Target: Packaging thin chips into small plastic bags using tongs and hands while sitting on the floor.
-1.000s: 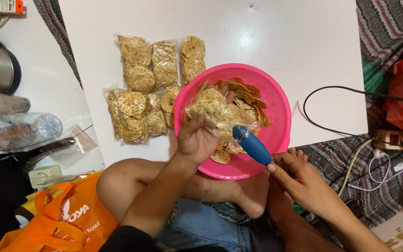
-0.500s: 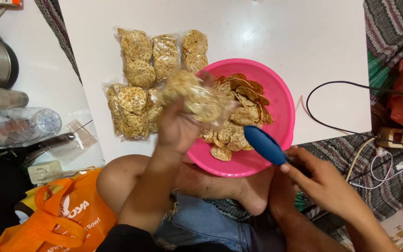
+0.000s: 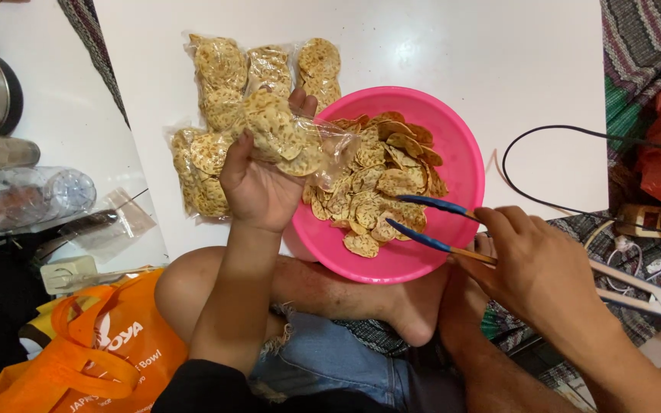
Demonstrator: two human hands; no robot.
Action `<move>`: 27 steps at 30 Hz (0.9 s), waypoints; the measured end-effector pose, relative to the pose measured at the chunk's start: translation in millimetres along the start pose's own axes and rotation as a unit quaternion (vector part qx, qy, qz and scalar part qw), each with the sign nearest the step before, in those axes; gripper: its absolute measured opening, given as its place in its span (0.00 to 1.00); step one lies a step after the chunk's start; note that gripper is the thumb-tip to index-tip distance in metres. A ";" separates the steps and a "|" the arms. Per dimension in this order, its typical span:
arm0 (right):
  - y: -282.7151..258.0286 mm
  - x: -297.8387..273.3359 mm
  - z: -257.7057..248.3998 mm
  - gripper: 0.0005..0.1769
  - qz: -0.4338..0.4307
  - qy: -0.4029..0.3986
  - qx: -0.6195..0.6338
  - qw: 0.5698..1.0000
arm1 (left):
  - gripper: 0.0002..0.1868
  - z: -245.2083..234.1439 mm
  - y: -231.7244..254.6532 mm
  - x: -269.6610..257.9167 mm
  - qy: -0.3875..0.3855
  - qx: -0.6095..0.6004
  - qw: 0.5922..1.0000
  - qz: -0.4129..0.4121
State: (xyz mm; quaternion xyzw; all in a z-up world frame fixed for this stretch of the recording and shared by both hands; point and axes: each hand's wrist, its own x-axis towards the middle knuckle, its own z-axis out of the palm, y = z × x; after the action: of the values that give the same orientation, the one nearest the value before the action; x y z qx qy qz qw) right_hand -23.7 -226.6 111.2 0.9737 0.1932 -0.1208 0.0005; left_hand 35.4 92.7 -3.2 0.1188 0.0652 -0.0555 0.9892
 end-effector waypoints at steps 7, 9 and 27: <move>-3.2 35.1 -0.2 0.41 -0.047 0.038 -0.131 0.990 | 0.41 2.3 -6.2 1.2 0.033 -0.012 0.999 -0.002; -2.1 48.0 5.9 0.49 -0.061 0.051 -0.183 0.980 | 0.37 -0.9 -7.5 0.7 0.016 -0.012 1.000 -0.008; -0.6 40.9 -47.3 0.33 -0.112 0.132 -0.095 0.980 | 0.34 -8.4 -2.3 1.6 -0.014 -0.023 1.000 -0.001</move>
State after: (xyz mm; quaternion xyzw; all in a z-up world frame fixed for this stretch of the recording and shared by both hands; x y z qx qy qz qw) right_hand 23.8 -208.4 147.6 0.9488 0.3099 0.0287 0.0538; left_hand 35.8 92.3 -12.1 0.0955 0.0523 -0.0567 0.9924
